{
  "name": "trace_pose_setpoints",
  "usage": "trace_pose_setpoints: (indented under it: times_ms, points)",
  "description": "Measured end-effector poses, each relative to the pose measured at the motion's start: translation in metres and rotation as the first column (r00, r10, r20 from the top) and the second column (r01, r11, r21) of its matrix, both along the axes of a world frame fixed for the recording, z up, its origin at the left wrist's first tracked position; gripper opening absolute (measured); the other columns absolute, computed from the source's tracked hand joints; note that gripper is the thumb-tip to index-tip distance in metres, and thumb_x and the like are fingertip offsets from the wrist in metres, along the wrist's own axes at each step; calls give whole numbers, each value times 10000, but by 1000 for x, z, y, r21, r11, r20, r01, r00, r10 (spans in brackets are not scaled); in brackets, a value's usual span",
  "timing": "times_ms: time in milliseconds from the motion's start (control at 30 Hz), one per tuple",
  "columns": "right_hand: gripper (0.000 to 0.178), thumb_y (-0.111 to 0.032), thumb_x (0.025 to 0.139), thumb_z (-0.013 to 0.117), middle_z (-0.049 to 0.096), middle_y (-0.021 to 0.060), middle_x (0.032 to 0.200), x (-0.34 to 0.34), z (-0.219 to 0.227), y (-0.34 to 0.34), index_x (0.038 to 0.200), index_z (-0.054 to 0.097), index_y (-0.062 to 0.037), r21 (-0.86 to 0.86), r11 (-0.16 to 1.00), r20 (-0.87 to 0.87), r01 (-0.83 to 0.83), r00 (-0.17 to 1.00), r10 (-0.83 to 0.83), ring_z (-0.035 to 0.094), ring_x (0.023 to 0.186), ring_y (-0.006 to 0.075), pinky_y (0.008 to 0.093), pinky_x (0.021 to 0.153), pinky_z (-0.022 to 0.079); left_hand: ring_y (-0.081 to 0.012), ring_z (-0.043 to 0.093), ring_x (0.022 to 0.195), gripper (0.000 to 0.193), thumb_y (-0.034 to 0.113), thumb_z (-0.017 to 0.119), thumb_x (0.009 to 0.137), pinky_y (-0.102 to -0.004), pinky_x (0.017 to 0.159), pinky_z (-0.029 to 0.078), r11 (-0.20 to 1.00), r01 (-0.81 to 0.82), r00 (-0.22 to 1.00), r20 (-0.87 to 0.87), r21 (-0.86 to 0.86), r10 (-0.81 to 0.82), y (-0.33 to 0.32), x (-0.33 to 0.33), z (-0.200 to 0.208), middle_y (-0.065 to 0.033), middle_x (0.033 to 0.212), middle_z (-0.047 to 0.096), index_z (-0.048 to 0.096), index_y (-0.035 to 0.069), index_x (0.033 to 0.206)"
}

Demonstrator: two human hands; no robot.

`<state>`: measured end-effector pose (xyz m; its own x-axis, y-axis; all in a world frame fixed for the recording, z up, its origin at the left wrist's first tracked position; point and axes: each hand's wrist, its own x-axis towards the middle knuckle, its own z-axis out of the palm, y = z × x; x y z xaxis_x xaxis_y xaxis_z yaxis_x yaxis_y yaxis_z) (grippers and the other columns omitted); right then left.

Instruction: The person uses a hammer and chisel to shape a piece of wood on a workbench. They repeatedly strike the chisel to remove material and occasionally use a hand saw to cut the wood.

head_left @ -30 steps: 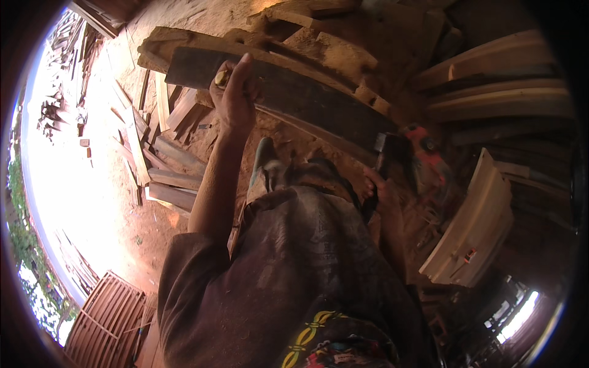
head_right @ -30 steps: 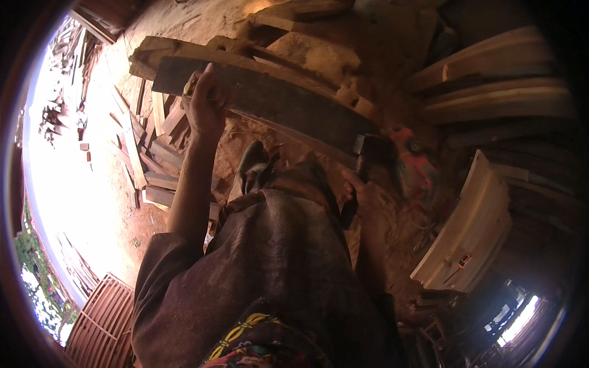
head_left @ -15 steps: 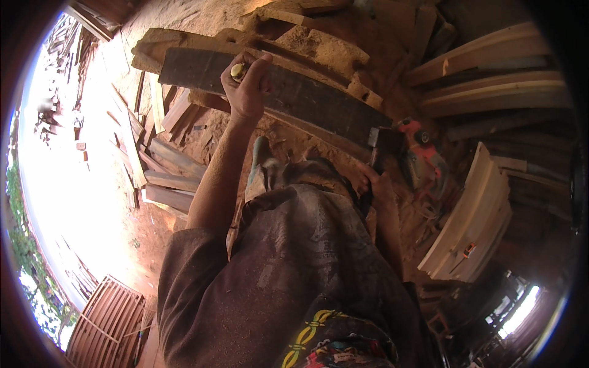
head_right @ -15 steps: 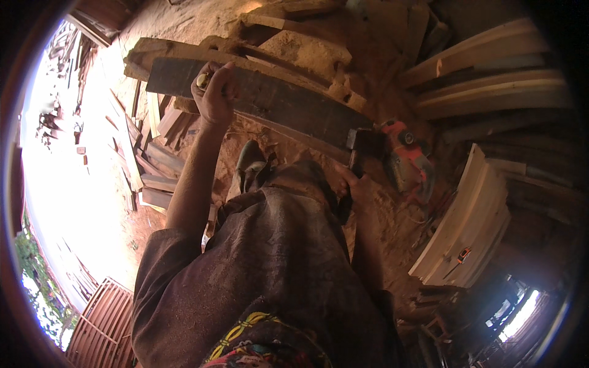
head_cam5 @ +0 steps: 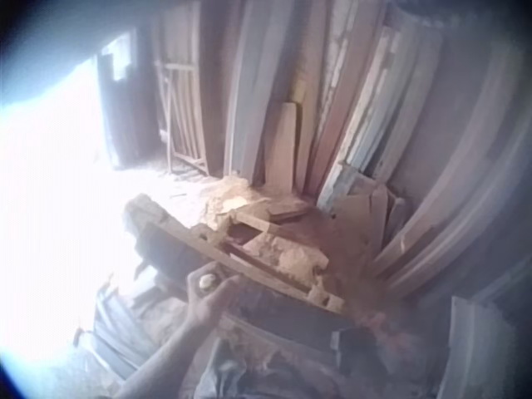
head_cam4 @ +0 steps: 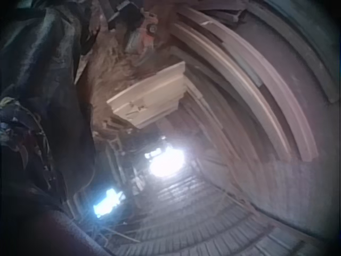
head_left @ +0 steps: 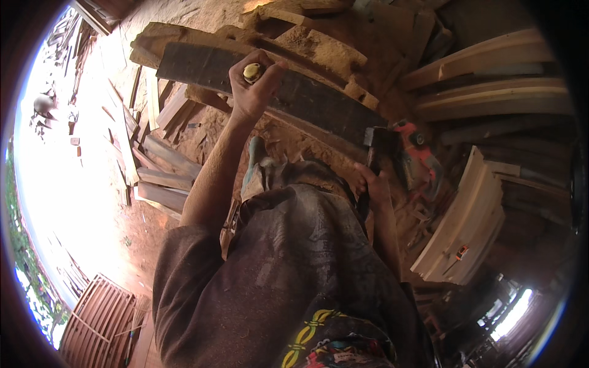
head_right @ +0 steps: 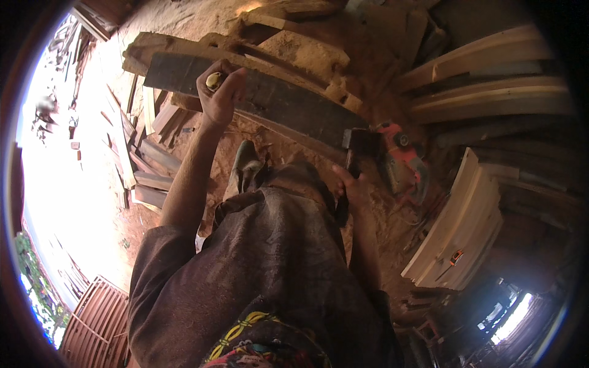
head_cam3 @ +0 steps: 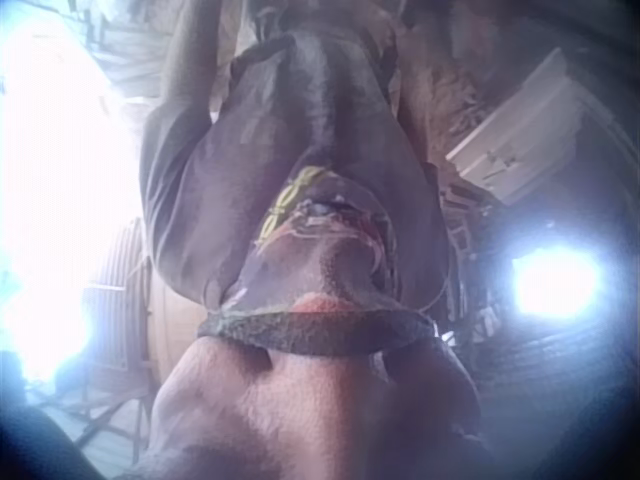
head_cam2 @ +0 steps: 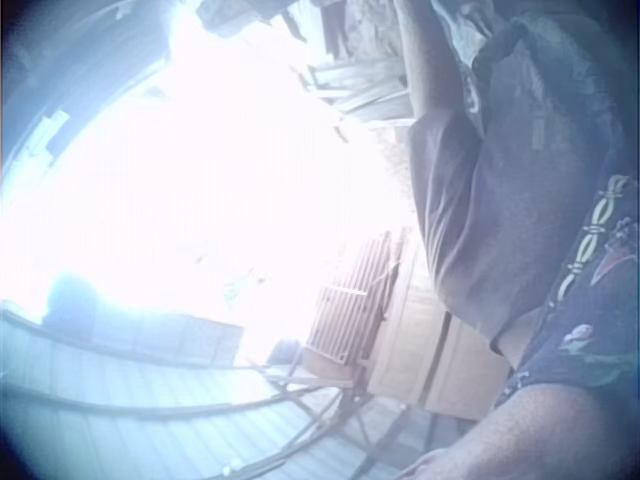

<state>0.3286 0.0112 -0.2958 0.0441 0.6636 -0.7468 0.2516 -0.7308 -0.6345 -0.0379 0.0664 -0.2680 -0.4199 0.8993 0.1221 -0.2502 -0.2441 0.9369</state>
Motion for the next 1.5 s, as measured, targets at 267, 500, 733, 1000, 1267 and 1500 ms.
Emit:
trace_pose_setpoints:
  times_ms: [267,500,733,1000,1267,1500]
  points:
    - [448,-299,906,830,722,122,973,-24,62,44,1167,668,27,412,735,429,-538,826,365,692,874,232,366,799,541,-79,443,513,298,68,673,969,-281,487,346,999,-47,997,61,-19,48,0,1,0,6,603,503,508,64,722]
    - [316,-262,914,847,695,18,866,-84,129,85,1004,694,-1,572,593,422,-567,823,380,651,763,107,290,714,534,-63,457,527,283,88,701,954,-268,489,344,993,-108,994,-28,42,109,-3,0,-6,24,618,520,530,71,729]
    - [282,-230,932,833,761,81,1032,-123,195,98,1100,740,-24,627,468,524,-623,781,339,716,916,174,356,815,580,-22,491,623,313,128,782,915,-240,558,392,999,-28,1000,-13,33,29,-2,0,-14,58,674,562,555,84,704]
    - [233,-185,946,748,730,101,851,-194,248,120,1079,672,-10,582,25,776,-812,565,280,689,711,218,313,762,564,-29,533,640,231,108,763,919,-258,563,429,996,-88,983,-156,26,91,1,3,-16,55,683,594,604,57,760]
    - [498,-308,866,835,761,210,974,-200,238,138,1232,662,-18,138,-1,909,-990,126,397,768,1002,340,471,868,601,-33,533,699,192,123,743,905,-277,596,448,998,-54,997,-62,18,55,12,16,-22,34,709,588,604,52,794]
    - [328,-260,952,739,766,118,1049,-211,300,137,1117,731,24,795,-95,565,-599,675,474,748,907,242,419,815,602,-23,496,659,301,130,773,929,-253,566,403,995,-96,993,-70,13,97,2,8,-16,66,701,541,538,92,745]
